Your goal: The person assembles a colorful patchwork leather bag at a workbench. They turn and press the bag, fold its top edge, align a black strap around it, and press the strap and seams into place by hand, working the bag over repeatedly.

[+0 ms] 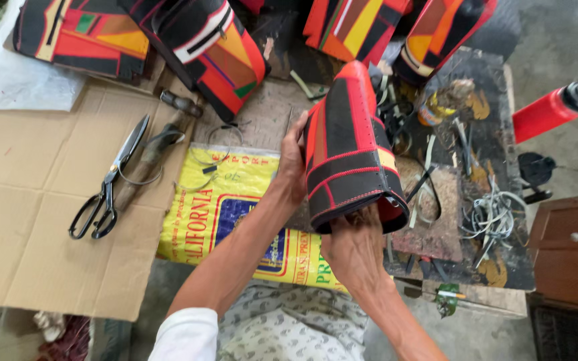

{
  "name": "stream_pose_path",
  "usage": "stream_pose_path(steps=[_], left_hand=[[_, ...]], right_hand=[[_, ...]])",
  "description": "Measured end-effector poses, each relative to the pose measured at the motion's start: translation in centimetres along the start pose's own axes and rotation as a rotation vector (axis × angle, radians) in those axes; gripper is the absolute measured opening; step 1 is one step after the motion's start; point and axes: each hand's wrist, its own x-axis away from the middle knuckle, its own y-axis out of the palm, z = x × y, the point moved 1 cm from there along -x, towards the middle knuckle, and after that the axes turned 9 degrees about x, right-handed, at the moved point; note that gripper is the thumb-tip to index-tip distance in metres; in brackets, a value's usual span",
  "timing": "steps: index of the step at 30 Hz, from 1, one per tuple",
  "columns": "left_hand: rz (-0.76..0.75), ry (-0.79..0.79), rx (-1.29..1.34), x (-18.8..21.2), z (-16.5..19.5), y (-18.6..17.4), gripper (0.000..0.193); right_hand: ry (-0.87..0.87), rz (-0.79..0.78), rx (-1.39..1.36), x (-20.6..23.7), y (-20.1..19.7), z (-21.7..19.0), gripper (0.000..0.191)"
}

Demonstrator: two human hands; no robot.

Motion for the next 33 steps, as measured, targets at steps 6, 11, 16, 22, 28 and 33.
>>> stream_pose_path(steps=[6, 11, 16, 22, 28, 33], left_hand=[[-0.043, 0.088, 0.149, -1.1, -1.4, -0.3, 0.054], [-0.037, 0.178, 0.138, -1.0, -1.8, 0.2, 0.050], [0.132, 0.186, -0.018, 0.3, -1.1, 1.0, 0.057], [0.210, 0.210, -0.575, 3.3, 0.9, 0.2, 0.068], [0.044, 0.130, -0.759, 5.0, 4.5, 0.4, 0.084], [0.027, 0.308, -1.160, 6.1, 6.2, 1.8, 0.064]], right_hand=[[0.095, -0.081, -0.114, 1.9, 2.0, 3.8, 0.030], [0.111, -0.058, -0.141, 1.6, 2.3, 4.6, 0.030], [0.652, 0.080, -0.683, 2.2, 1.7, 5.3, 0.037], [0.963, 0.343, -1.276, 1.9, 0.5, 13.6, 0.028], [1.167, 0.176, -1.633, 3.6, 4.0, 17.5, 0.028], [1.285, 0.062, -1.727, 5.2, 6.9, 18.9, 0.032]])
